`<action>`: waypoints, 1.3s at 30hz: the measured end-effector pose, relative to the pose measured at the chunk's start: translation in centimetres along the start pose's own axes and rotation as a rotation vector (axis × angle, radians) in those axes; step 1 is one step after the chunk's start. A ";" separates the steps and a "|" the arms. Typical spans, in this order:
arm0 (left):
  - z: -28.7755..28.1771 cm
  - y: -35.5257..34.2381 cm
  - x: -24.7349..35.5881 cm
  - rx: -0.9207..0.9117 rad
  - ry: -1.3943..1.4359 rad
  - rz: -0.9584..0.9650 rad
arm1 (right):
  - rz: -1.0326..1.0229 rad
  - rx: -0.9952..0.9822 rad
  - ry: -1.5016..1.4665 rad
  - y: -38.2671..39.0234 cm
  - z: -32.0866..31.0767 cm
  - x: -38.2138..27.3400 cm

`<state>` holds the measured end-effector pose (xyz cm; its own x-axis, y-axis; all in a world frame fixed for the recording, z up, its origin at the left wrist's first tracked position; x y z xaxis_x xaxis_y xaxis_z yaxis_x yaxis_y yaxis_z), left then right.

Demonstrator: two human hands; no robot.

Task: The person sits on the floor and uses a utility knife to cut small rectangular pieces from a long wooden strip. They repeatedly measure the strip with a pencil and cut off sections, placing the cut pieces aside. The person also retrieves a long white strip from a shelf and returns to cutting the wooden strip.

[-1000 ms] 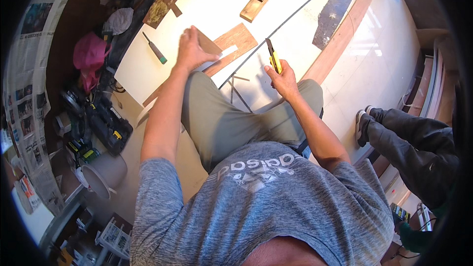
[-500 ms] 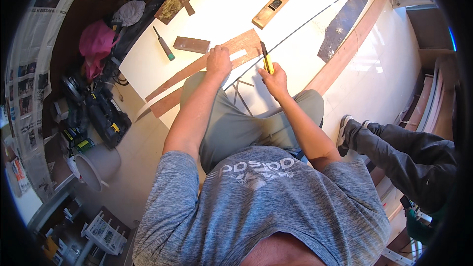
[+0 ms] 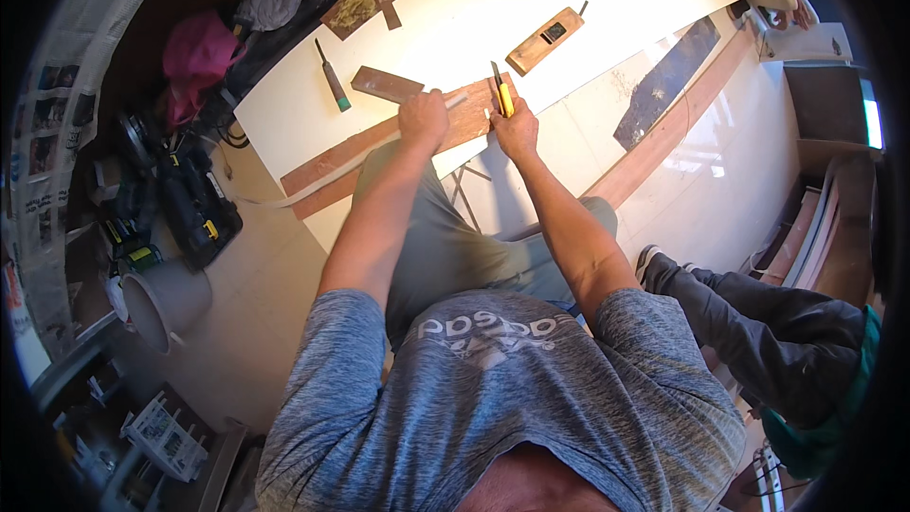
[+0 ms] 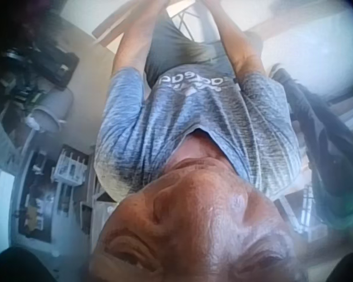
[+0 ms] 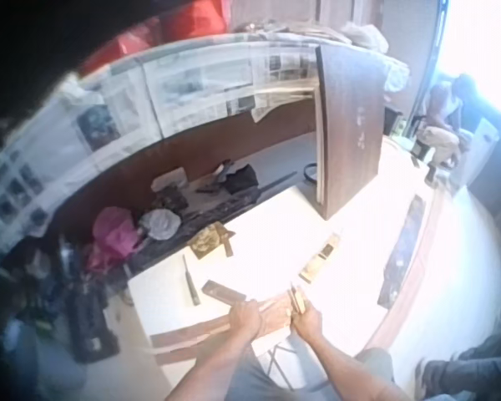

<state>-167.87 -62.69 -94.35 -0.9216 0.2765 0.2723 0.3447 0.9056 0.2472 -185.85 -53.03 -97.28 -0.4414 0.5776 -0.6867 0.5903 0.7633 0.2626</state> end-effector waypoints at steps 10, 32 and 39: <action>-13.3 12.7 -4.0 0.156 0.174 0.108 | -0.011 0.074 0.163 1.2 1.2 -3.6; -7.4 24.0 -3.0 0.564 0.372 0.122 | -0.084 0.173 -0.123 2.5 -0.3 -2.0; -7.3 24.1 -2.9 0.554 0.369 0.141 | 0.182 -0.050 -0.427 6.1 -3.5 5.7</action>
<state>-155.57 -44.02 -82.41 -0.7197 0.3651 0.5905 0.2245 0.9273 -0.2996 -187.10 -44.07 -97.21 -0.0093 0.5406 -0.8412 0.5948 0.6792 0.4300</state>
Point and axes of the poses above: each hand's wrist, its own y-axis away from the middle knuckle, its own z-axis out of the palm, x = y × z, the point moved 4 cm from there along -y, towards the middle knuckle, and after that the axes turned 2 degrees about -z, right-handed, at the moved point
